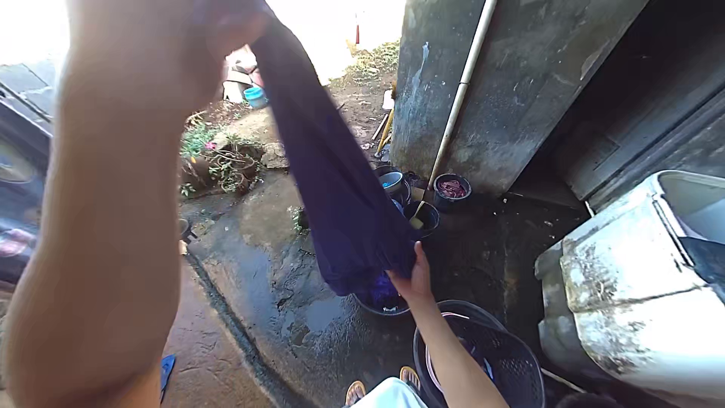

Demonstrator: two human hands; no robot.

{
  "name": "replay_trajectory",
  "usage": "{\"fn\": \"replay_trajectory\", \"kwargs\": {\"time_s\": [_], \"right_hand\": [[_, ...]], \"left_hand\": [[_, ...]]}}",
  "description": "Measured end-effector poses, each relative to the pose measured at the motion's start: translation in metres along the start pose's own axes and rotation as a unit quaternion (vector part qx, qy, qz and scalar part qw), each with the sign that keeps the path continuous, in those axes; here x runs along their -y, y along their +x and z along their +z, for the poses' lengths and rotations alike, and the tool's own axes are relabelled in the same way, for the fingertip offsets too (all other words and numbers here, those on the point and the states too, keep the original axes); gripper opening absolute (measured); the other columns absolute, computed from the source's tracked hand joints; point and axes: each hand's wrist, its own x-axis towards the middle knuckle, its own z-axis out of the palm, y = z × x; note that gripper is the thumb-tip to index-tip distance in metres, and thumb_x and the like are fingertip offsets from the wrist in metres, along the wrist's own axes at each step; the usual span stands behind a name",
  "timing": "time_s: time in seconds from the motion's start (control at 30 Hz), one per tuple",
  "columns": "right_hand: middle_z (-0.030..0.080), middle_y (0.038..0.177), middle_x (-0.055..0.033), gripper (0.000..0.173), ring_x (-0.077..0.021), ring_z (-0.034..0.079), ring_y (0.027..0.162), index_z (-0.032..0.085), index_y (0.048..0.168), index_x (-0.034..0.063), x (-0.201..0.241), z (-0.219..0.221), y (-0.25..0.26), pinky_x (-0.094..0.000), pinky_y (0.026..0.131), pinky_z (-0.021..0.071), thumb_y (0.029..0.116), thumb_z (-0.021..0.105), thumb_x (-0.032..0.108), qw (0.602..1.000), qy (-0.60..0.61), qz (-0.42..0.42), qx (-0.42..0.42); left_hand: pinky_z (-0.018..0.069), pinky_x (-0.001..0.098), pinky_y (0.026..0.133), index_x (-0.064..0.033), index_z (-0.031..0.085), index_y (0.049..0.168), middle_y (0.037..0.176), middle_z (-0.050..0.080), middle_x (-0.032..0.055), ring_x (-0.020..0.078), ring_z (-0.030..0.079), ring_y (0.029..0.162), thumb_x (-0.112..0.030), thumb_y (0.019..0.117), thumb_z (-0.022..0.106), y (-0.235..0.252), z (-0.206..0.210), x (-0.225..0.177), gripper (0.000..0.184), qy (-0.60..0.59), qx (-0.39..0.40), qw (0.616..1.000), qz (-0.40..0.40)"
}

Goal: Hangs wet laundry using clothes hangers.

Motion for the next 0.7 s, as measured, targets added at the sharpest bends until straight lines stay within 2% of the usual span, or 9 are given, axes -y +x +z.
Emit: {"fn": "replay_trajectory", "kwargs": {"time_s": [0.07,0.13,0.2,0.27,0.33,0.43,0.57,0.63,0.7], "right_hand": [[0.071,0.104,-0.011,0.046,-0.0232,0.071,0.094,0.059,0.119,0.009,0.032,0.005,-0.002,-0.0451,0.077,0.0615,0.1078,0.035,0.047,0.998,-0.019,-0.056,-0.009],[0.072,0.104,-0.0103,0.049,-0.0217,0.071,0.096,0.061,0.118,0.0084,0.064,0.012,-0.004,-0.0441,0.081,0.0613,0.1084,0.032,0.047,0.996,-0.028,-0.084,0.021],[0.072,0.108,-0.0092,0.048,-0.0201,0.07,0.1,0.06,0.124,0.0108,0.091,0.025,-0.005,-0.0439,0.086,0.06,0.1098,0.03,0.046,0.991,-0.071,-0.102,0.043],[0.069,0.117,-0.0093,0.037,-0.0202,0.069,0.106,0.05,0.14,0.0167,0.11,0.039,-0.005,-0.0443,0.09,0.0589,0.1105,0.036,0.033,0.977,-0.166,-0.116,0.06],[0.065,0.13,-0.0085,0.06,-0.0193,0.066,0.112,0.033,0.159,0.0251,0.126,0.057,-0.006,-0.0433,0.095,0.0576,0.1024,0.052,0.019,0.946,-0.291,-0.096,0.106],[0.066,0.131,-0.0074,0.082,-0.0161,0.068,0.111,0.035,0.159,0.0184,0.136,0.1,-0.01,-0.0381,0.096,0.0583,0.0861,0.071,0.009,0.857,-0.459,0.001,0.233],[0.062,0.141,-0.0058,0.061,-0.0083,0.058,0.126,0.059,0.142,0.0026,0.115,0.15,-0.006,-0.0285,0.107,0.0494,0.0834,0.076,0.001,0.661,-0.63,0.108,0.392],[0.066,0.135,-0.0053,0.054,-0.0073,0.061,0.12,0.065,0.135,0.003,0.11,0.161,-0.007,-0.0273,0.103,0.0513,0.0828,0.076,-0.001,0.635,-0.659,0.112,0.387],[0.071,0.12,-0.0075,0.047,-0.011,0.067,0.105,0.069,0.129,0.0033,0.124,0.169,-0.01,-0.031,0.094,0.0569,0.0826,0.074,-0.004,0.644,-0.675,0.07,0.354]], "left_hand": [[0.0598,0.0351,0.077,-0.0177,0.058,0.099,0.089,0.066,-0.0019,0.0133,0.067,0.084,-0.019,0.1014,0.055,-0.032,-0.04,0.045,0.004,-0.16,-0.11,0.972,-0.135],[0.0581,0.038,0.083,-0.0252,0.058,0.113,0.101,0.066,-0.0057,0.0118,0.066,0.094,-0.038,0.1039,0.05,-0.087,-0.077,0.106,0.018,-0.157,-0.15,0.95,-0.224],[0.0574,0.0375,0.076,-0.0197,0.058,0.119,0.103,0.066,-0.0014,0.0125,0.066,0.09,-0.034,0.1063,0.04,-0.15,-0.1,0.171,0.027,-0.063,-0.145,0.932,-0.326],[0.0588,0.048,0.07,-0.0079,0.059,0.129,0.108,0.067,0.0142,0.0257,0.068,0.087,-0.017,0.0981,0.051,-0.204,-0.11,0.217,0.033,0.095,-0.006,0.902,-0.42],[0.0573,0.0614,0.074,-0.0009,0.057,0.135,0.113,0.067,0.0271,0.0415,0.067,0.093,-0.013,0.0844,0.075,-0.238,-0.105,0.24,0.055,0.139,0.245,0.845,-0.454],[0.0603,0.0463,0.087,-0.0023,0.059,0.137,0.115,0.071,0.0158,0.0268,0.071,0.1,-0.035,0.0807,0.082,-0.245,-0.05,0.231,0.069,0.05,0.384,0.846,-0.367],[0.0561,0.0438,0.101,-0.0061,0.054,0.145,0.14,0.06,0.0139,0.0243,0.063,0.124,-0.041,0.09,0.074,-0.208,0.077,0.179,0.068,-0.074,0.22,0.954,-0.189],[0.0492,0.0446,0.111,-0.0082,0.047,0.151,0.151,0.051,0.0116,0.0225,0.054,0.135,-0.042,0.0857,0.077,-0.195,0.132,0.169,0.08,-0.134,0.251,0.951,-0.122],[0.0496,0.0429,0.107,-0.005,0.062,0.135,0.131,0.065,0.0107,0.0183,0.061,0.122,-0.04,0.0898,0.076,-0.192,0.173,0.177,0.059,-0.125,0.336,0.932,-0.057]]}}
